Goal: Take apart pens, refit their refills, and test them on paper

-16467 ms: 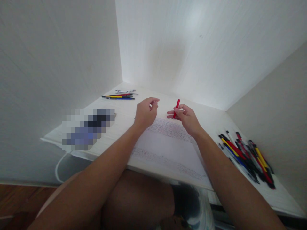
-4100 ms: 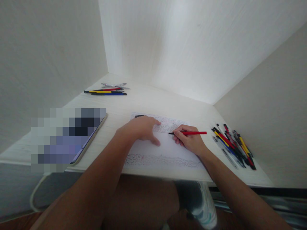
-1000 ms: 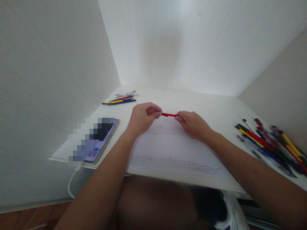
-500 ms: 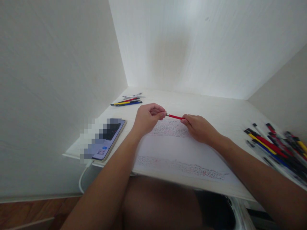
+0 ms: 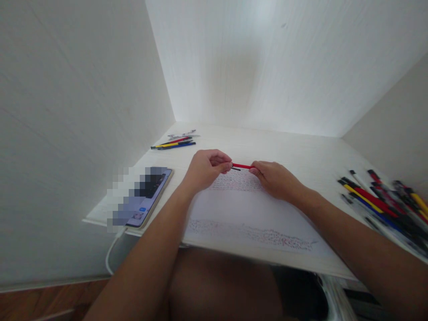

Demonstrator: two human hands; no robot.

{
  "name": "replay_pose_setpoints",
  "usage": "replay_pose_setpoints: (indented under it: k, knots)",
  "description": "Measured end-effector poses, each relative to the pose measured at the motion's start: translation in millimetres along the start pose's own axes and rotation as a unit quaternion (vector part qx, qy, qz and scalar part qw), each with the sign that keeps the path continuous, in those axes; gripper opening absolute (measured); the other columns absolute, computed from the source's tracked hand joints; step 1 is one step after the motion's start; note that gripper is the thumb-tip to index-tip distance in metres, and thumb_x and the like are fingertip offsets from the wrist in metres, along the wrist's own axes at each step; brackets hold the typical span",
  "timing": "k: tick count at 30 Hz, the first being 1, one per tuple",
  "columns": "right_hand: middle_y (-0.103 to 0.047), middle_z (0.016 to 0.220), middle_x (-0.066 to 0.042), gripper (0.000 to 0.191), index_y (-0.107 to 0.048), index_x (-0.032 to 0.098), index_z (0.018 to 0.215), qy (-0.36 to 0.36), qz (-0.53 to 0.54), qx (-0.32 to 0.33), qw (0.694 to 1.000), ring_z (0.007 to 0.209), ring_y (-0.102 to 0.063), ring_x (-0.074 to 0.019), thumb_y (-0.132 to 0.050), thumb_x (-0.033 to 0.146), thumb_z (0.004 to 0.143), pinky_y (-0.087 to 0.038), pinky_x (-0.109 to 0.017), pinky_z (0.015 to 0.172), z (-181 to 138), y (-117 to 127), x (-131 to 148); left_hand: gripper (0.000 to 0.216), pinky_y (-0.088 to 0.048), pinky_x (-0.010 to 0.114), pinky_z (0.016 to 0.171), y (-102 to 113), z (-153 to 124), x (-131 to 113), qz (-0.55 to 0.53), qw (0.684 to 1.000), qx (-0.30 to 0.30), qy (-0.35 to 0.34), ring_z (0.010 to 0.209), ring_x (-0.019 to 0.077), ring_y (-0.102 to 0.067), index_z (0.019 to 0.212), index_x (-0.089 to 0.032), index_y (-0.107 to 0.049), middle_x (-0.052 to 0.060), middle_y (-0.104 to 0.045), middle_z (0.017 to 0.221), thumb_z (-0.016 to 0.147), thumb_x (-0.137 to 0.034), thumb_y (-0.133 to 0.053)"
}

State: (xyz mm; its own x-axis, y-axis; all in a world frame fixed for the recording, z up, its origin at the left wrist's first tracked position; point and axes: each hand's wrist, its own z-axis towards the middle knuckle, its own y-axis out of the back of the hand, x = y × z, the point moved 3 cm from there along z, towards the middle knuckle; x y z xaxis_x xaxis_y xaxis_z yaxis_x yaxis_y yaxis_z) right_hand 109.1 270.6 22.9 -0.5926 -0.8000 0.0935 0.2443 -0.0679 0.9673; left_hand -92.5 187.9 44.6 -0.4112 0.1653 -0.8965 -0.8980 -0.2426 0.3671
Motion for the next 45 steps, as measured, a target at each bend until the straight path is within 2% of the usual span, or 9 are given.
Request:
replay_pose_setpoints:
  k: [8,12,18,25,31,35,37,41,45]
  knots:
    - [-0.067,0.082,-0.006,0.03,-0.06,0.02,0.087,0.006,0.029,0.001,1.0,0.07,-0.057,-0.0204,-0.04,0.03,0.106,-0.033,-0.031,0.063,-0.7,-0.3,2.6,0.006,-0.056,0.031,0.07,-1.6,-1.0,-0.7,-0.008,1.0,-0.009,-0.006,0.065,0.0138,-0.067,0.08,-0.017,-0.072,0.003,-0.073,0.072,0.076,-0.02,-0.074]
    - [-0.066,0.081,-0.006,0.028,-0.059,0.019,0.088,0.011,0.066,0.007,0.998,0.069,-0.056,-0.0206,-0.04,0.028,0.106,-0.034,-0.032,0.064,-2.0,1.8,5.2,0.008,-0.057,0.032,0.071,0.3,-2.9,-4.0,-0.039,0.999,-0.004,0.025,0.067,0.0154,-0.068,0.079,-0.017,-0.073,0.004,-0.074,0.073,0.073,-0.02,-0.078]
    - [-0.066,0.084,-0.005,0.028,-0.058,0.02,0.089,0.059,0.107,0.009,0.992,0.073,-0.057,-0.0191,-0.037,0.028,0.107,-0.038,-0.031,0.068,-5.0,5.1,12.7,0.017,-0.059,0.033,0.073,1.9,-7.7,-5.7,-0.073,0.993,0.077,0.046,0.077,0.0185,-0.07,0.087,-0.018,-0.077,0.007,-0.076,0.086,0.071,-0.022,-0.08]
    - [-0.069,0.101,-0.01,0.024,-0.058,0.017,0.108,0.031,0.067,0.008,0.997,0.087,-0.061,-0.0201,-0.035,0.024,0.108,-0.039,-0.03,0.075,-5.0,7.9,14.2,0.024,-0.06,0.033,0.072,-3.4,-0.8,3.6,-0.086,0.996,-0.018,0.032,0.073,0.0185,-0.07,0.092,-0.015,-0.075,0.009,-0.076,0.085,0.074,-0.03,-0.081]
    - [-0.068,0.1,-0.01,0.021,-0.058,0.015,0.113,-0.027,-0.003,-0.011,1.0,0.083,-0.06,-0.0203,-0.04,0.024,0.108,-0.039,-0.03,0.071,-7.3,14.8,9.8,0.033,-0.06,0.031,0.068,-2.5,7.5,16.9,-0.073,0.996,-0.048,0.009,0.072,0.0197,-0.071,0.093,-0.014,-0.073,0.008,-0.075,0.083,0.073,-0.039,-0.081]
    - [-0.062,0.107,-0.012,0.019,-0.064,0.013,0.098,-0.067,-0.053,-0.05,0.995,0.086,-0.058,-0.0187,-0.047,0.02,0.105,-0.041,-0.029,0.076,-43.2,29.3,11.2,0.032,-0.057,0.03,0.064,5.1,12.3,22.8,-0.013,0.998,-0.066,0.006,0.07,0.0198,-0.071,0.093,-0.013,-0.073,0.008,-0.074,0.082,0.076,-0.04,-0.076]
    - [-0.061,0.107,-0.012,0.02,-0.066,0.014,0.096,-0.139,-0.07,-0.073,0.985,0.084,-0.058,-0.0184,-0.049,0.021,0.105,-0.042,-0.029,0.077,-76.3,37.5,8.3,0.028,-0.056,0.031,0.068,9.6,12.6,19.7,0.059,0.995,-0.077,-0.014,0.069,0.0193,-0.07,0.092,-0.014,-0.074,0.008,-0.074,0.081,0.079,-0.038,-0.072]
    - [-0.061,0.101,-0.012,0.02,-0.071,0.013,0.1,-0.266,-0.129,-0.076,0.952,0.092,-0.06,-0.0237,-0.053,0.022,0.102,-0.043,-0.032,0.083,-152.7,47.6,-7.2,0.021,-0.053,0.031,0.076,12.7,6.2,3.0,0.154,0.981,-0.091,-0.07,0.073,0.0185,-0.069,0.09,-0.017,-0.075,0.005,-0.074,0.079,0.083,-0.035,-0.067]
    - [-0.065,0.103,-0.013,0.021,-0.073,0.015,0.106,-0.329,-0.18,-0.083,0.924,0.098,-0.061,-0.0276,-0.055,0.024,0.1,-0.044,-0.036,0.085,-206.9,48.5,-28.4,0.021,-0.052,0.03,0.075,-3.5,-13.3,-26.3,0.181,0.969,-0.08,-0.146,0.073,0.0182,-0.068,0.09,-0.02,-0.075,0.003,-0.075,0.08,0.086,-0.037,-0.064]
